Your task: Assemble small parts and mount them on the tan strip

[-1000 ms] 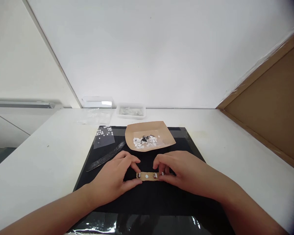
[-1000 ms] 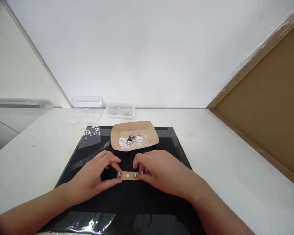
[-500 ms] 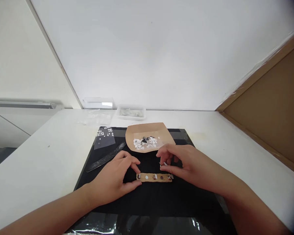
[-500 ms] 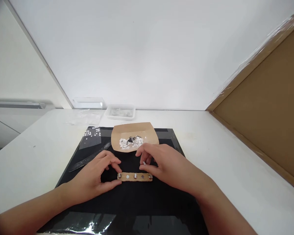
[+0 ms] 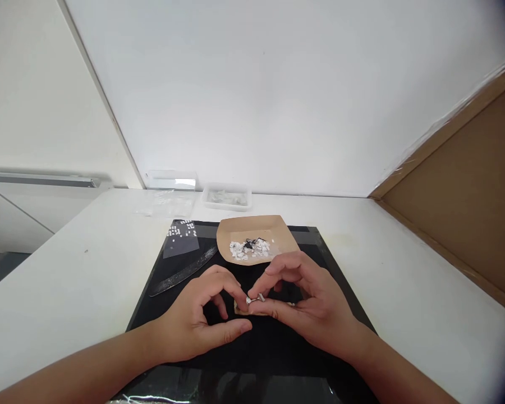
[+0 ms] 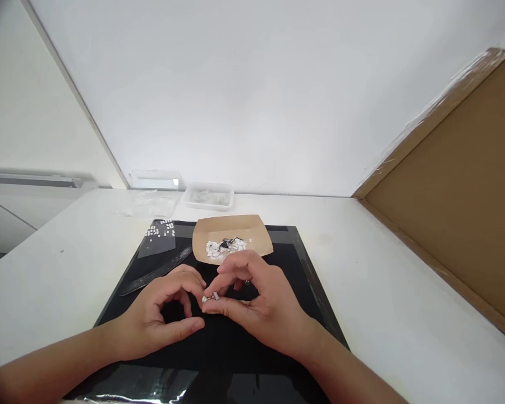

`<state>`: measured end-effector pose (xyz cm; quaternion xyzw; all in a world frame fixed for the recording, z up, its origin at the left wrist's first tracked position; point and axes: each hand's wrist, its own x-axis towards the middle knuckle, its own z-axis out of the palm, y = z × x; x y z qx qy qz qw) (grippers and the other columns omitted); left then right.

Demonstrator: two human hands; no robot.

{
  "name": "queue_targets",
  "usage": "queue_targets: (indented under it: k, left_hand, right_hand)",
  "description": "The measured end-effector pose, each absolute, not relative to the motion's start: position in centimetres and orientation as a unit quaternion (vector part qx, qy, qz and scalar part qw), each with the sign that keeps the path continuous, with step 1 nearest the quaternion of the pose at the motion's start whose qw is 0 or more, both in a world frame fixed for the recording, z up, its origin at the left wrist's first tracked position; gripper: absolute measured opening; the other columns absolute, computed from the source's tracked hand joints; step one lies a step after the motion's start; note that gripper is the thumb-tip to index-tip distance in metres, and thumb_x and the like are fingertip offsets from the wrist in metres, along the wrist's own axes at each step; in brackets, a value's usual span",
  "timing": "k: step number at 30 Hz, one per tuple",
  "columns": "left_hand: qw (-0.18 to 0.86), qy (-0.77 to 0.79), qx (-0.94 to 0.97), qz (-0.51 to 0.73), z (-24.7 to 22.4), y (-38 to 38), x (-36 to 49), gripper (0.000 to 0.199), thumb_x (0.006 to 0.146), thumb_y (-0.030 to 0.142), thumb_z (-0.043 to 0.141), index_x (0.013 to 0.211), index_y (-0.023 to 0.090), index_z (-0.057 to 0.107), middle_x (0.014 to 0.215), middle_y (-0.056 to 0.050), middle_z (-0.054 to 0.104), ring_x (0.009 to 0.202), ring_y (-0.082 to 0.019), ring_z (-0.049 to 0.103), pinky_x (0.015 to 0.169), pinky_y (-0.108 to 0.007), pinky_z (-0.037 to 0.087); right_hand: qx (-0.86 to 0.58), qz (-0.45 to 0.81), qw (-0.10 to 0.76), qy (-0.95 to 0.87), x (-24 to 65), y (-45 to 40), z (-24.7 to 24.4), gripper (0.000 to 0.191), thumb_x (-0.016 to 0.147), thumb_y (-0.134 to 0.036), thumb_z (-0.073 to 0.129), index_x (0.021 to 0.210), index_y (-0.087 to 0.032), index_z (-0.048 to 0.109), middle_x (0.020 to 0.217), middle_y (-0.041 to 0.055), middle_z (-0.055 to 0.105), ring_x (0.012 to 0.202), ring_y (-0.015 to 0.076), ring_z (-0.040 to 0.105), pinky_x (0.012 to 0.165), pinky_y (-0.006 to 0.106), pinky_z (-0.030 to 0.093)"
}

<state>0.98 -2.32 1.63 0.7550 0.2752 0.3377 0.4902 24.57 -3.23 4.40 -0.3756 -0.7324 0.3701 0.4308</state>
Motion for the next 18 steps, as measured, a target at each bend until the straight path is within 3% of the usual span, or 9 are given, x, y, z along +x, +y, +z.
queue_targets:
  k: [7,11,14,18]
  left_hand:
    - [0.544,0.282,0.716,0.334,1.20,-2.47,0.88,0.026,0.084,0.025,0.080,0.108,0.019,0.070,0.107,-0.008,0.062,0.091,-0.016,0.064,0.070,-0.025,0.060]
    - [0.557,0.274,0.710,0.333,1.38,-2.36,0.80,0.029,0.082,0.028,0.083,0.108,0.019,0.074,0.110,-0.010,0.063,0.094,-0.018,0.064,0.067,-0.025,0.061]
    - [0.527,0.259,0.732,0.346,1.61,-2.15,0.80,0.024,0.083,0.028,0.083,0.105,0.019,0.077,0.101,-0.011,0.069,0.102,-0.022,0.062,0.064,-0.024,0.060]
    - [0.468,0.238,0.772,0.358,1.78,-1.84,0.82,0.016,0.087,0.028,0.080,0.101,0.021,0.079,0.090,-0.008,0.077,0.101,-0.022,0.063,0.079,-0.034,0.061]
  right_hand:
    - [-0.368,0.363,0.401,-0.756,24.22,-3.48,4.41,0.022,0.080,-0.026,0.086,0.095,-0.025,0.070,0.090,-0.0017,0.079,0.079,0.0143,0.076,0.069,0.022,0.059]
    - [-0.357,0.322,0.412,-0.775,24.12,-3.34,4.70,0.019,0.078,-0.028,0.088,0.092,-0.026,0.075,0.088,-0.0022,0.078,0.077,0.0125,0.075,0.070,0.020,0.058]
    - [-0.344,0.314,0.418,-0.780,24.06,-3.32,4.89,0.018,0.079,-0.029,0.088,0.092,-0.026,0.076,0.087,-0.0025,0.079,0.076,0.0120,0.074,0.071,0.021,0.058]
    - [-0.347,0.319,0.415,-0.779,24.03,-3.41,5.02,0.018,0.081,-0.031,0.085,0.094,-0.025,0.074,0.088,-0.0011,0.079,0.075,0.0130,0.073,0.066,0.022,0.057]
